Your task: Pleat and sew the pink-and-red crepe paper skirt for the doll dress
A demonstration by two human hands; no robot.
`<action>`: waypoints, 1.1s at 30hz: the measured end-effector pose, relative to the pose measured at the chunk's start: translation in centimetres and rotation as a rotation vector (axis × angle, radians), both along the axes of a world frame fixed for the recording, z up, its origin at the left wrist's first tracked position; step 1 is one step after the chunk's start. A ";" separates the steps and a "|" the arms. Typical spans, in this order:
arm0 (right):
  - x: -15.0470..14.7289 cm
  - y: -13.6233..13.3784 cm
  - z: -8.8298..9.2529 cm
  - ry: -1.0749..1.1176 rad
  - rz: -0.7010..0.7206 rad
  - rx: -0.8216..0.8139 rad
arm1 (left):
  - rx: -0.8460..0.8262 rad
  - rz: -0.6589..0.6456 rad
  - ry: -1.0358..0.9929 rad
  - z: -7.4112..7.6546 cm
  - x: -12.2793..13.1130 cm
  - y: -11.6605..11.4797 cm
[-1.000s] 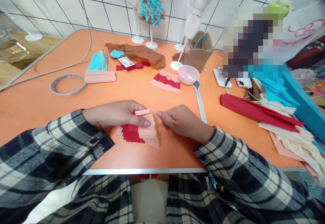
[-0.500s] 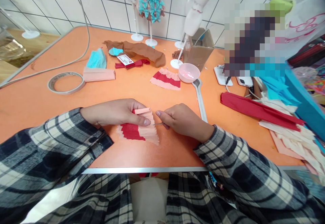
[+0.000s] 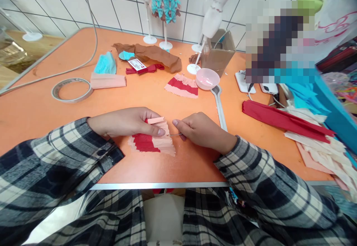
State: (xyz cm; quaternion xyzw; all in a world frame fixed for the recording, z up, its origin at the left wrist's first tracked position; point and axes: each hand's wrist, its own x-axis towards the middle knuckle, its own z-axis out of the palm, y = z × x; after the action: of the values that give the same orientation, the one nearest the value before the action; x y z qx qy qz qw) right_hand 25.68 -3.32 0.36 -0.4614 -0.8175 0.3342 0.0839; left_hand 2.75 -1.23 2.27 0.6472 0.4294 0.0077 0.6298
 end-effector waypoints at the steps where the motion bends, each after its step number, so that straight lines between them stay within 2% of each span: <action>1: 0.1 0.0 0.0 0.006 -0.007 0.001 | 0.002 -0.002 0.002 0.0 0.0 0.0; 33: -0.1 0.1 -0.4 -0.009 -0.022 -0.001 | 0.017 -0.028 0.032 -0.2 -0.1 0.1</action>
State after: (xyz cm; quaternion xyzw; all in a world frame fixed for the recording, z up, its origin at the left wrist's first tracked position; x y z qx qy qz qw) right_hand 25.56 -3.19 -0.01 -0.4718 -0.8127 0.3315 0.0837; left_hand 2.66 -1.09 2.06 0.6587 0.4302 -0.0077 0.6172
